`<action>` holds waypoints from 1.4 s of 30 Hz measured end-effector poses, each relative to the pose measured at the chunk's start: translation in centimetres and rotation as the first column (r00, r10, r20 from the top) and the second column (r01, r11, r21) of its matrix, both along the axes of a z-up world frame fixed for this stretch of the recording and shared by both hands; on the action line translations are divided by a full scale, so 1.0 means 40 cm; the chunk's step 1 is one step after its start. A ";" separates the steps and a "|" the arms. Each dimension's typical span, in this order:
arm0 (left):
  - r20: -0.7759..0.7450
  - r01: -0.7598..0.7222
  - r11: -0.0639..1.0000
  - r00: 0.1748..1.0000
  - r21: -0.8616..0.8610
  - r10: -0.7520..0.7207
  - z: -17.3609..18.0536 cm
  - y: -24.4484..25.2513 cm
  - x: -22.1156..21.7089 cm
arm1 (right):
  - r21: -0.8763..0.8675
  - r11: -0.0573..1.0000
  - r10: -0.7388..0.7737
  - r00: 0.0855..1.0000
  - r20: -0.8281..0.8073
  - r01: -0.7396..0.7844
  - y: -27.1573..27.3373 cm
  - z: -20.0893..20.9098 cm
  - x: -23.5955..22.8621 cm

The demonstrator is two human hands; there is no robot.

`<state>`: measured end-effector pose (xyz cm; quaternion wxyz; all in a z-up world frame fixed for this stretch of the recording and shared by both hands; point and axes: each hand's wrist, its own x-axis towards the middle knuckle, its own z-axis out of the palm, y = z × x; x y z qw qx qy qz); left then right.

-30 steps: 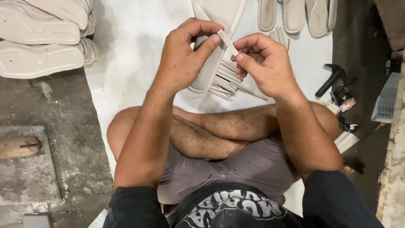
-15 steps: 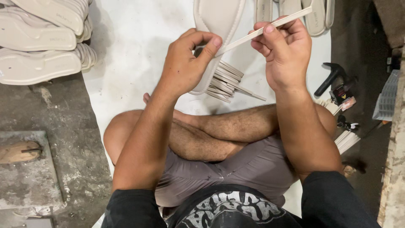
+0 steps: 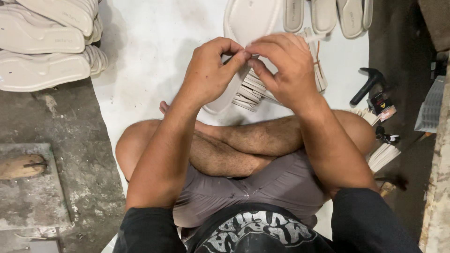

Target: The person inserts a white plastic strap into the slots of a beige slipper sole, then places the assembled slipper aside. This process is repeated for multiple slippers.

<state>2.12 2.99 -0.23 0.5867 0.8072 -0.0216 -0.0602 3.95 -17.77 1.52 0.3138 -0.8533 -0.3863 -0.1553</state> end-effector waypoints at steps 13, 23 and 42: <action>0.011 -0.013 0.990 1.000 -0.143 0.015 -0.014 -0.017 0.001 | 0.117 0.990 -0.051 0.973 -0.223 0.078 -0.008 -0.019 0.001; 0.100 -0.016 0.986 0.994 -0.164 0.033 -0.007 -0.031 -0.012 | 0.121 0.989 -0.058 0.985 -0.165 0.079 -0.006 -0.024 0.006; 0.143 0.096 0.993 0.984 0.070 -0.106 0.006 -0.076 -0.021 | 0.160 0.964 -0.202 0.975 -0.089 0.214 -0.056 -0.033 0.058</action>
